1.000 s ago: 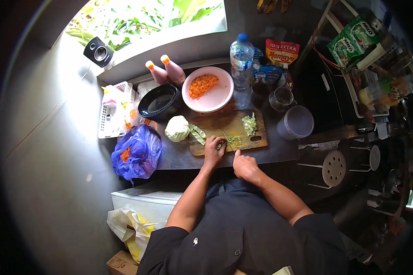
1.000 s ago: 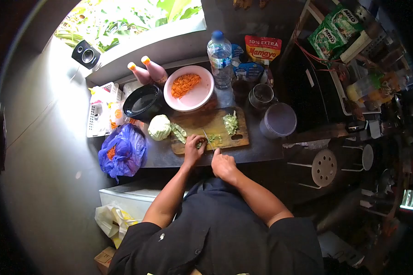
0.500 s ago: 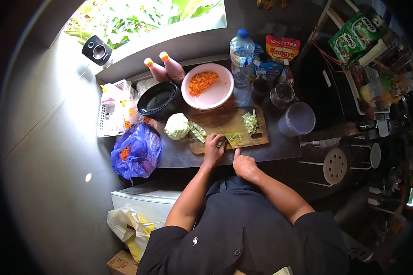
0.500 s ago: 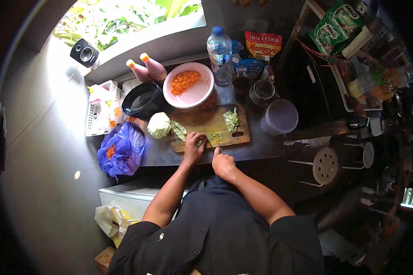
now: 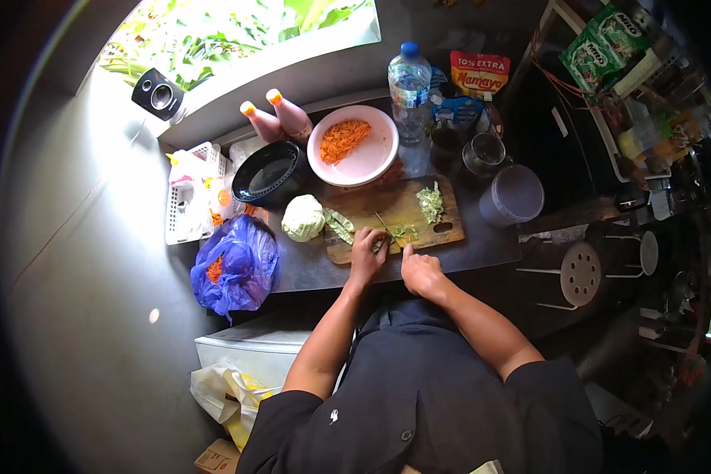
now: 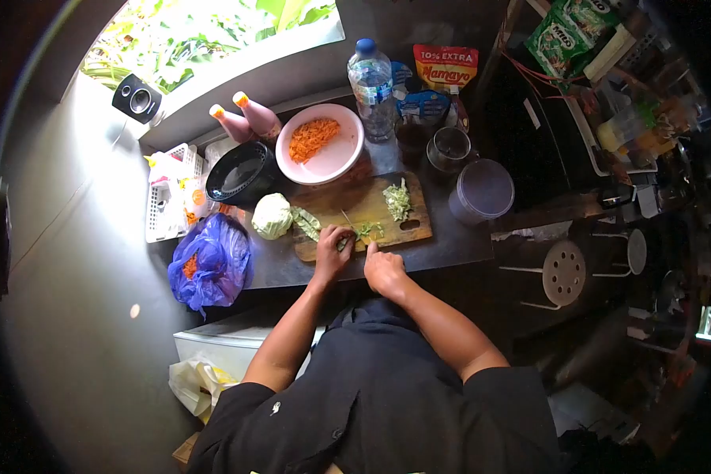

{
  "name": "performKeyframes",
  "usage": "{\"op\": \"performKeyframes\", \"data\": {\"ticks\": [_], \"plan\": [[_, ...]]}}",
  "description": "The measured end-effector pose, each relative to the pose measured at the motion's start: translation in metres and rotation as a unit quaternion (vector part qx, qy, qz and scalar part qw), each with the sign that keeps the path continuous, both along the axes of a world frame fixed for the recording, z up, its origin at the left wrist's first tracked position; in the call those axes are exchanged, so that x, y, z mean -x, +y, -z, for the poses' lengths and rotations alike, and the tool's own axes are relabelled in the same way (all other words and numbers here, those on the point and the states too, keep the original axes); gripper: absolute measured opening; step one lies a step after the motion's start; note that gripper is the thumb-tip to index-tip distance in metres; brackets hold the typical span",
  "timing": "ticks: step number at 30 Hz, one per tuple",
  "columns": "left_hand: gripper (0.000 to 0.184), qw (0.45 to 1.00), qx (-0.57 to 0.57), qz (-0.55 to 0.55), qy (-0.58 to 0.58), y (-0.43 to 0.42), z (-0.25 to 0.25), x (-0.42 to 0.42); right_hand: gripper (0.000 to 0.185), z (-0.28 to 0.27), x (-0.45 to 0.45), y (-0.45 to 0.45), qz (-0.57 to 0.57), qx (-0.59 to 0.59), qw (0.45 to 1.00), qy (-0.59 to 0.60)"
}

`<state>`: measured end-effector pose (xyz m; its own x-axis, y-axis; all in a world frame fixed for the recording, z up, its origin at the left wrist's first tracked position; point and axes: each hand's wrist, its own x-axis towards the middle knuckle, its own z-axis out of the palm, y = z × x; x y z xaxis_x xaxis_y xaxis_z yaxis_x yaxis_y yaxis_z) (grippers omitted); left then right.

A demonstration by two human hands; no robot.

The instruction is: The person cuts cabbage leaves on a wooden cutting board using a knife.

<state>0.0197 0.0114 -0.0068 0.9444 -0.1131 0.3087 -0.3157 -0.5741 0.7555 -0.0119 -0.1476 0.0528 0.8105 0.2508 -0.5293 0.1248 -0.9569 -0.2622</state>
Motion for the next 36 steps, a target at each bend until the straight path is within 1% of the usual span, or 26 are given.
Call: {"op": "performKeyframes", "data": {"ticks": [2,4,8,12,14,17,19,21,22,23,25,26,29,30,31,33,34,36], "plan": [[0.015,1.000,-0.001,-0.003,0.006,0.001,0.001,-0.003,0.046,-0.009,-0.002,0.002,-0.028,0.019,0.999,-0.005],[0.016,1.000,0.006,0.008,-0.008,0.003,0.005,-0.004,0.044,-0.007,0.005,0.004,-0.016,0.008,1.000,0.000],[0.016,1.000,0.004,0.000,-0.012,0.001,0.000,-0.002,0.043,0.010,0.003,0.002,-0.019,0.000,1.000,-0.006],[0.015,1.000,0.000,-0.007,-0.011,0.001,-0.001,-0.001,0.046,-0.004,-0.003,0.001,-0.025,-0.002,1.000,-0.004],[0.015,1.000,-0.004,-0.017,-0.001,0.002,0.000,0.000,0.050,-0.013,0.002,0.002,-0.027,-0.008,0.999,0.021],[0.015,1.000,-0.009,-0.008,-0.014,0.004,0.000,0.001,0.051,0.009,0.004,0.001,-0.016,-0.018,1.000,0.005],[0.015,1.000,-0.011,-0.010,-0.024,0.004,-0.005,0.002,0.050,0.004,-0.001,-0.001,-0.029,-0.014,0.999,0.006],[0.015,0.999,-0.012,-0.012,-0.032,0.004,-0.008,0.004,0.045,-0.001,0.000,-0.006,-0.033,-0.025,0.999,-0.002],[0.015,1.000,-0.017,-0.005,-0.020,0.005,-0.009,0.005,0.051,0.002,0.002,-0.010,-0.034,-0.028,0.999,-0.005],[0.015,1.000,-0.023,0.004,-0.008,0.006,-0.009,0.005,0.051,0.003,0.005,-0.015,-0.040,-0.026,0.999,-0.007],[0.015,1.000,-0.021,-0.005,0.001,0.007,-0.007,0.005,0.062,-0.004,0.009,-0.028,-0.069,-0.010,0.997,-0.026],[0.016,1.000,-0.020,-0.008,0.012,0.006,-0.004,0.007,0.071,-0.006,0.007,-0.034,-0.073,0.007,0.997,-0.014],[0.015,0.999,-0.007,-0.031,0.016,0.004,-0.003,0.013,0.067,-0.011,-0.004,-0.053,-0.063,0.029,0.997,-0.031],[0.015,0.999,-0.020,-0.033,0.014,0.004,-0.007,0.015,0.062,-0.009,-0.010,-0.057,-0.030,0.026,0.999,-0.036],[0.015,0.999,-0.020,-0.037,0.015,0.004,-0.007,0.017,0.054,-0.009,-0.014,-0.063,-0.018,0.018,0.999,-0.044],[0.013,0.998,-0.016,-0.046,0.042,0.005,-0.008,0.021,0.048,-0.013,-0.019,-0.070,-0.037,0.008,0.998,-0.056],[0.013,0.998,-0.017,-0.048,0.041,0.006,-0.008,0.022,0.048,-0.013,-0.020,-0.068,-0.040,0.007,0.998,-0.057],[0.012,0.997,-0.029,-0.070,0.030,0.007,-0.009,0.027,0.044,-0.010,-0.020,-0.061,-0.029,-0.040,0.997,-0.063]]}}
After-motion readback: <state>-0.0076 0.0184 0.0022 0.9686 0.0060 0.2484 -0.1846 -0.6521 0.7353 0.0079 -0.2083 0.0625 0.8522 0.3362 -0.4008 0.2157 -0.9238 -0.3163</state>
